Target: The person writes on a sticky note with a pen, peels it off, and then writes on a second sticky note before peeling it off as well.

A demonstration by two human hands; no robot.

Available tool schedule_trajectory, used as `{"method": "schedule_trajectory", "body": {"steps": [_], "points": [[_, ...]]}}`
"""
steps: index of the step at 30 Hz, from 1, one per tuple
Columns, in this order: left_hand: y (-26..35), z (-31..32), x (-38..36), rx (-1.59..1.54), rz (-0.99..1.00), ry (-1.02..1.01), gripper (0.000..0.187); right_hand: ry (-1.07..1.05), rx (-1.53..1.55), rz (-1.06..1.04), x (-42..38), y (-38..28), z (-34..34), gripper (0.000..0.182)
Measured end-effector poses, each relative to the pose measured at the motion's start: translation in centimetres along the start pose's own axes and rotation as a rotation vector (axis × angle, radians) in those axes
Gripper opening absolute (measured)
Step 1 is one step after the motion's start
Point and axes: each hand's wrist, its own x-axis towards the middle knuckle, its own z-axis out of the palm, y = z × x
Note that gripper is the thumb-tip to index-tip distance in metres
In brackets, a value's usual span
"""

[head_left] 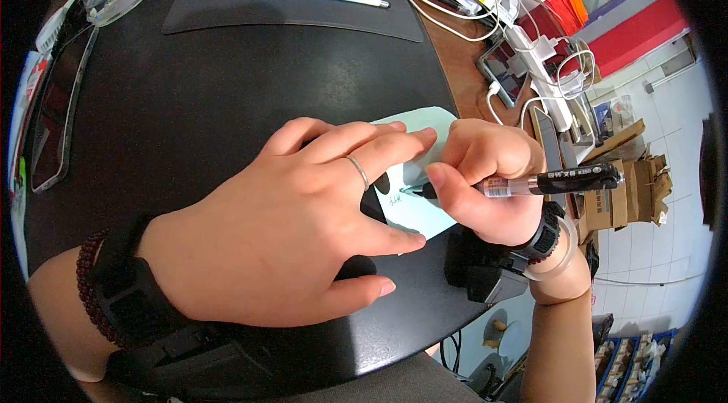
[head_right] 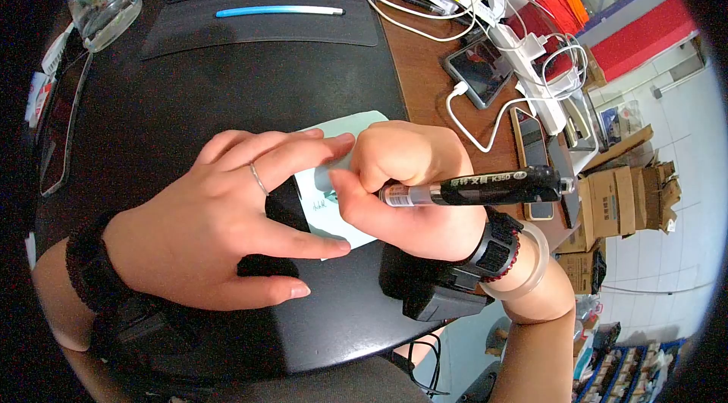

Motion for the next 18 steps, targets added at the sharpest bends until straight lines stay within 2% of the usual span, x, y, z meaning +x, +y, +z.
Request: {"method": "schedule_trajectory", "body": {"steps": [12, 18], "points": [[0.01, 0.11, -0.04, -0.014, -0.006, 0.013, 0.034, -0.022, -0.059, -0.015, 0.05, -0.02, -0.28, 0.034], [-0.07, 0.1, -0.1, -0.026, -0.001, 0.022, 0.034, -0.023, 0.008, 0.004, 0.11, -0.11, -0.17, 0.035]]}}
